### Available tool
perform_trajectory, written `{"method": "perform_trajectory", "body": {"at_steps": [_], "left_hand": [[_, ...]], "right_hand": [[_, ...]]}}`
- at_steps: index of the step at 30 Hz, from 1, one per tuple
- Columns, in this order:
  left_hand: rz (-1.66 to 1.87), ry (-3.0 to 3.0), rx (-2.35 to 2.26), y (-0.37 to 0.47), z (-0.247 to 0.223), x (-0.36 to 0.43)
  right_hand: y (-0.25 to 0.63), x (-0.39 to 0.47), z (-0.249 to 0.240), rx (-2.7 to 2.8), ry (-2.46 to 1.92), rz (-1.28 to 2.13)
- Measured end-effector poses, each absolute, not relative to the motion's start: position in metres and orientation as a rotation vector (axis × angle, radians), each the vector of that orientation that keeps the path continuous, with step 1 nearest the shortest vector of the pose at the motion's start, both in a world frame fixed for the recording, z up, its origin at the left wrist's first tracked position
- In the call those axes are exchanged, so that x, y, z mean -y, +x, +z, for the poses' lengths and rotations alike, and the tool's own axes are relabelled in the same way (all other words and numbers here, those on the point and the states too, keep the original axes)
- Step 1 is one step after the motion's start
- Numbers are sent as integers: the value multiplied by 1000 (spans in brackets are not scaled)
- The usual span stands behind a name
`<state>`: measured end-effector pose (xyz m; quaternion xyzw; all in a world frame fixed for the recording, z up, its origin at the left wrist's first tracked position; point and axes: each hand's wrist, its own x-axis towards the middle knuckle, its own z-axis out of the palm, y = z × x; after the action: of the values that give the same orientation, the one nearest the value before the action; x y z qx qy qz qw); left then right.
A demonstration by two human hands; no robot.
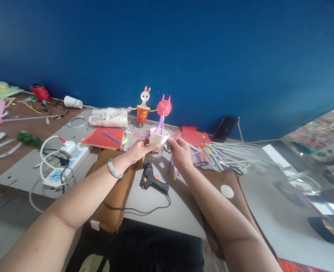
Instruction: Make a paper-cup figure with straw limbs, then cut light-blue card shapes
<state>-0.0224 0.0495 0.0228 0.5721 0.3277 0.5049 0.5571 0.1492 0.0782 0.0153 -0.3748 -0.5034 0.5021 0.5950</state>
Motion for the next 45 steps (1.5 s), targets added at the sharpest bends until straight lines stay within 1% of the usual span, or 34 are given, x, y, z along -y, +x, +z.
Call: {"method": "perform_trajectory", "body": {"at_steps": [17, 27, 37, 45], "left_hand": [[1154, 1423, -784, -24, 22, -49], [1131, 1356, -798, -26, 16, -52], [1112, 1356, -843, -25, 19, -49], [1117, 1428, -826, -27, 15, -52]], "right_hand": [[150, -79, 13, 1174, -874, 1178], [150, -83, 7, 1184, -868, 1185], [152, -82, 13, 1070, -760, 1445], [153, -81, 13, 1045, -697, 1541]]}}
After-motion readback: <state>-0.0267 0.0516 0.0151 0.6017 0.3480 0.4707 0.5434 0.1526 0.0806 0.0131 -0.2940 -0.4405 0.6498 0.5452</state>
